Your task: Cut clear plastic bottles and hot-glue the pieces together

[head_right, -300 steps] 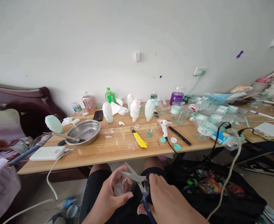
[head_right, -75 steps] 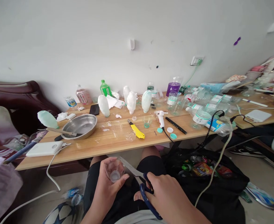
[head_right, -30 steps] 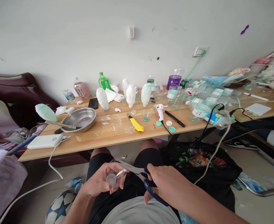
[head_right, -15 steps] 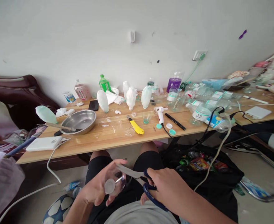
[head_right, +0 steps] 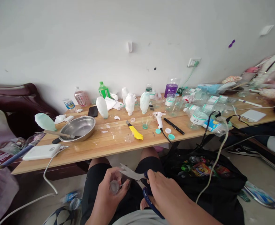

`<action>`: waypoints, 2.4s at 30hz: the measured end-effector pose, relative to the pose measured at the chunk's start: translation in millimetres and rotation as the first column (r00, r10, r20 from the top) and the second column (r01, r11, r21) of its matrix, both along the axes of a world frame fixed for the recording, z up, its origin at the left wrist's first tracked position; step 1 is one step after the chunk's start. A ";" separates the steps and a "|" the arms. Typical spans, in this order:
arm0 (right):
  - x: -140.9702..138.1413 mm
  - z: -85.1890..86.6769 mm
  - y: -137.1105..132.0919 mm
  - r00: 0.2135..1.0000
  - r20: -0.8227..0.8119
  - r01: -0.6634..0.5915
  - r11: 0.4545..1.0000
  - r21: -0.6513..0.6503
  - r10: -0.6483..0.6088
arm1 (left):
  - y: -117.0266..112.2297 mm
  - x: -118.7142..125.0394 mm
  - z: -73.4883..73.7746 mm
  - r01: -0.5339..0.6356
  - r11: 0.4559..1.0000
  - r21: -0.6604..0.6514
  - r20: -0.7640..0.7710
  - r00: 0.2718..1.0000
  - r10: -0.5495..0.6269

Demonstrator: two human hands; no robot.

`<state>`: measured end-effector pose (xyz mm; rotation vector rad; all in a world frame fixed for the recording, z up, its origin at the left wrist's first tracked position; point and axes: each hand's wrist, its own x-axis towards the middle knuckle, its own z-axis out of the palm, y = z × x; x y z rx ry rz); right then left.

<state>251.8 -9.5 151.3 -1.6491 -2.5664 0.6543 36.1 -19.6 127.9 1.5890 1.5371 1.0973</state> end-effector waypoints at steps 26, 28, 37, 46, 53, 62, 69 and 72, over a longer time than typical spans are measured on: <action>6.7 32.7 20.2 0.990 0.139 -0.008 0.998 -0.066 0.018 | 25.8 -32.4 12.0 0.486 0.872 -0.062 0.646 0.685 -0.336; 6.4 34.7 20.0 0.997 0.072 0.025 0.994 -0.104 -0.018 | 22.3 -29.8 11.0 0.390 0.921 -0.018 0.568 0.762 -0.311; 5.7 38.1 17.3 0.998 -0.012 -0.067 0.992 -0.110 0.066 | 9.8 -6.3 3.3 0.166 0.983 -0.075 0.266 0.954 -0.140; 4.6 32.2 21.3 0.985 0.169 -0.035 0.999 0.028 0.030 | 7.7 0.0 -0.7 0.253 0.957 -0.142 0.265 0.941 -0.210; 13.4 41.3 20.1 0.993 0.038 0.115 0.987 -0.108 -0.112 | 13.0 -17.8 8.0 0.104 0.993 -0.059 0.249 0.965 -0.086; 10.0 10.7 6.6 0.998 -0.060 0.022 0.992 -0.122 -0.030 | 11.8 -13.8 18.3 0.037 0.998 -0.048 0.170 0.985 -0.029; 1.9 15.1 11.7 0.998 -0.048 0.034 0.996 -0.088 -0.038 | 10.2 -9.5 18.3 0.112 0.991 -0.069 0.182 0.978 -0.097; -1.0 21.1 12.2 0.998 -0.019 0.058 0.995 -0.085 -0.060 | 10.7 -9.1 21.4 0.097 0.992 -0.083 0.217 0.973 -0.077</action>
